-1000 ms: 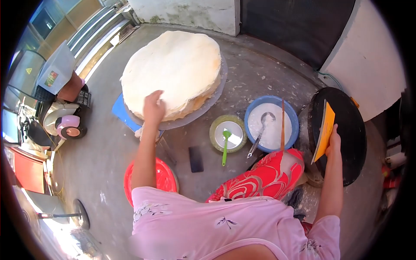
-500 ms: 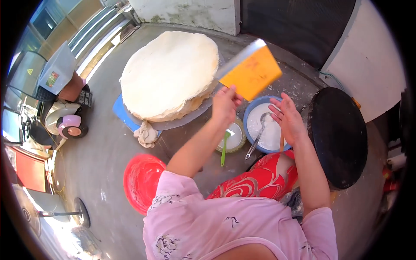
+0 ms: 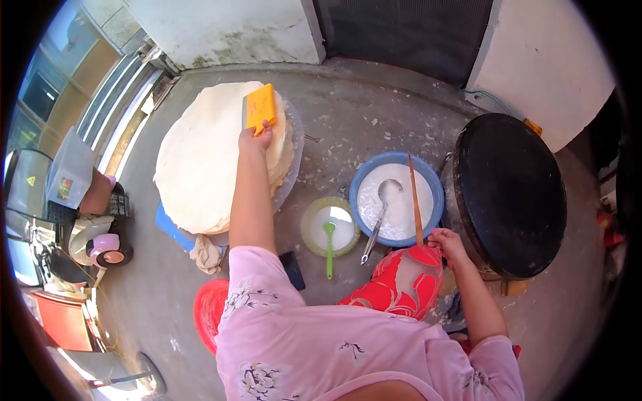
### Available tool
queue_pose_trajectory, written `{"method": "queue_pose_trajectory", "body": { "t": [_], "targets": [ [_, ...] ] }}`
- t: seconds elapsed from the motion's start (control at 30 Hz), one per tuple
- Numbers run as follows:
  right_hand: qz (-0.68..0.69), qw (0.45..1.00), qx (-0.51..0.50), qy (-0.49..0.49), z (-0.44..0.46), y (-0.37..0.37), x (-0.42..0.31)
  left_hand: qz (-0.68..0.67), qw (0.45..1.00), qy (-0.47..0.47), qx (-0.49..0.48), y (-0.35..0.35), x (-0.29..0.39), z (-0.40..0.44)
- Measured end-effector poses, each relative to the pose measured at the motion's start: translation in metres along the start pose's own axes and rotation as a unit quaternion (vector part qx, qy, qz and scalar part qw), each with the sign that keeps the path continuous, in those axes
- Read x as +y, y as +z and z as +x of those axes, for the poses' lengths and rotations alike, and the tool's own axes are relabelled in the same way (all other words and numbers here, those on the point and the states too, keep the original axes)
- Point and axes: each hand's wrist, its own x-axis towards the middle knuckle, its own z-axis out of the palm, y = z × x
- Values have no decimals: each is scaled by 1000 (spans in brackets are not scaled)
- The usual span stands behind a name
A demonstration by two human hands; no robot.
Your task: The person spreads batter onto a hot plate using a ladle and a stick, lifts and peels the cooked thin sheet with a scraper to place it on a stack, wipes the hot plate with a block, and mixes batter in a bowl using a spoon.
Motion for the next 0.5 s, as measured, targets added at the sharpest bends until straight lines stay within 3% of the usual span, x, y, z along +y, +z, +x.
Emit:
{"method": "queue_pose_trajectory", "body": {
  "t": [0.07,0.1,0.13,0.17,0.2,0.23,0.27,0.4,0.47,0.5],
  "targets": [
    [-18,999,29,13,29,-4,29,48,996,19,-66,-9,-12,-28],
    [-135,986,85,-56,50,-6,53,80,980,38,-177,-26,-14,-32],
    [-251,950,143,-118,62,-14,76,148,968,65,-190,-39,-19,-40],
    [-303,930,180,-106,68,-12,86,237,949,148,-149,-52,-38,-69],
    [-308,935,177,-20,50,4,66,325,911,200,-157,-65,-59,-101],
    [-263,951,161,-36,59,5,87,389,879,209,-179,-84,-75,-117],
    [-206,970,129,28,63,13,96,448,843,221,-201,-103,-87,-128],
    [-153,973,168,38,46,32,94,611,738,163,-236,-197,-140,-123],
    [-3,1000,8,-5,69,20,119,716,647,124,-231,-263,-161,-93],
    [-2,1000,10,-2,64,16,114,760,611,99,-196,-291,-172,-77]
  ]
}}
